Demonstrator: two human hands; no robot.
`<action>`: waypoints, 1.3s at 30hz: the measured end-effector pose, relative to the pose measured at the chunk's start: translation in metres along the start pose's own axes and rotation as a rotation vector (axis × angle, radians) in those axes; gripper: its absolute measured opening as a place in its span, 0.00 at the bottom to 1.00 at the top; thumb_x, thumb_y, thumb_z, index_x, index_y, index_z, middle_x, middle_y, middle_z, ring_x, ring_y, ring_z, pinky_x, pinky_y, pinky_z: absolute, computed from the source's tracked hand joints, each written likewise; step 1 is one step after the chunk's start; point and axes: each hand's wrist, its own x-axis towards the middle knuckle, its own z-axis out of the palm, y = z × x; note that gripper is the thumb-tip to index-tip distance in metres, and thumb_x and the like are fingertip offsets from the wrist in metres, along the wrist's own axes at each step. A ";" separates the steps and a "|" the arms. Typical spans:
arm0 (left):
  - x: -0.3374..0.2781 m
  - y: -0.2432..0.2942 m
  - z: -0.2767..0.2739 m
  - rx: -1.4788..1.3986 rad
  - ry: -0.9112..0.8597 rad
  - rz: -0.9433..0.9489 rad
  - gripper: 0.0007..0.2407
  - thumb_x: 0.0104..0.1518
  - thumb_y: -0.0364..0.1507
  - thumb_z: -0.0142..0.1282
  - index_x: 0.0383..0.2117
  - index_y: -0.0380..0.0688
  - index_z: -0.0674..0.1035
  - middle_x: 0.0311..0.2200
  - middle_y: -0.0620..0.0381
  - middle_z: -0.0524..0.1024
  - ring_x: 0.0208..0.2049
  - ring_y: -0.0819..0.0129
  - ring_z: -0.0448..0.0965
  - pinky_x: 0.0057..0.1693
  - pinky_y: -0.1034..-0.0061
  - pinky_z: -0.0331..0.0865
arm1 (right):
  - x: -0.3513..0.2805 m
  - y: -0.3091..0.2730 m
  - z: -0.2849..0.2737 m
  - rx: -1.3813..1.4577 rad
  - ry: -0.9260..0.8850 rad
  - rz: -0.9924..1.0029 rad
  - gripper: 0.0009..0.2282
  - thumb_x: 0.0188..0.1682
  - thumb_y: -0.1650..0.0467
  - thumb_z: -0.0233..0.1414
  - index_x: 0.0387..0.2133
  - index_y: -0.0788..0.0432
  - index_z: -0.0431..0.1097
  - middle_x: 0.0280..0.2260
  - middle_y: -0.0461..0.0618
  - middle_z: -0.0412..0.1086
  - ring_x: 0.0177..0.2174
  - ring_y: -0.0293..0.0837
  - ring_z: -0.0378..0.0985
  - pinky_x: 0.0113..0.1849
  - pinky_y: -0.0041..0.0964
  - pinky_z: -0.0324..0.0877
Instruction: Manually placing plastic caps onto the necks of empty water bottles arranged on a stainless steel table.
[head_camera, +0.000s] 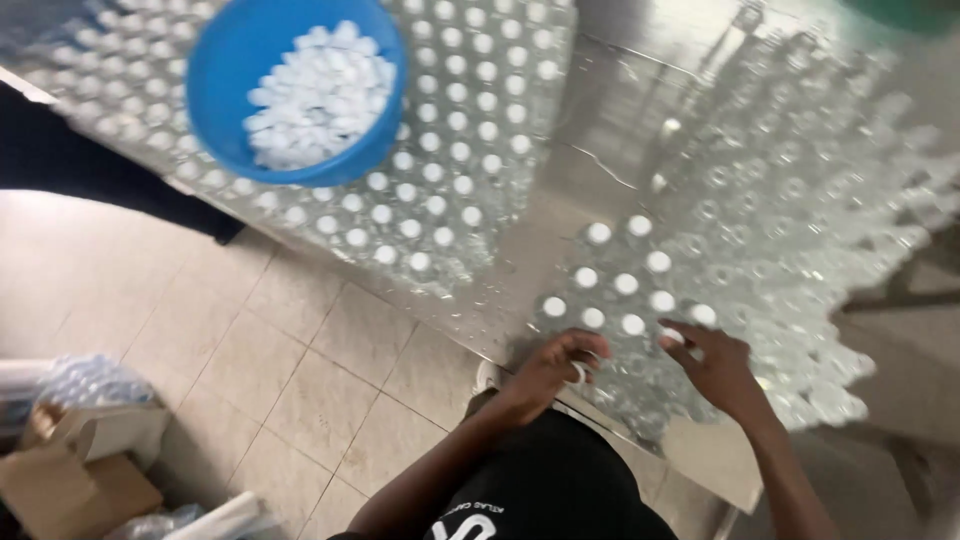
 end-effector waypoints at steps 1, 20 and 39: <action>-0.002 0.004 0.000 0.011 0.041 0.045 0.27 0.50 0.15 0.48 0.62 0.34 0.76 0.55 0.48 0.77 0.50 0.69 0.75 0.52 0.75 0.78 | 0.000 -0.002 0.001 -0.003 -0.016 -0.060 0.17 0.60 0.54 0.52 0.59 0.38 0.78 0.36 0.59 0.82 0.49 0.59 0.83 0.60 0.64 0.65; 0.000 0.014 0.004 -0.025 0.008 -0.077 0.23 0.56 0.09 0.44 0.58 0.38 0.77 0.53 0.48 0.78 0.54 0.61 0.78 0.59 0.67 0.77 | 0.020 0.020 0.015 0.176 -0.089 0.293 0.19 0.57 0.54 0.52 0.53 0.41 0.86 0.51 0.49 0.85 0.50 0.49 0.85 0.54 0.44 0.69; 0.007 0.017 0.058 0.173 -0.196 -0.267 0.40 0.46 0.33 0.73 0.72 0.55 0.68 0.74 0.52 0.62 0.60 0.63 0.77 0.57 0.70 0.75 | -0.104 -0.054 0.025 0.174 0.095 -0.264 0.17 0.51 0.62 0.63 0.53 0.50 0.79 0.48 0.45 0.77 0.53 0.49 0.73 0.54 0.46 0.62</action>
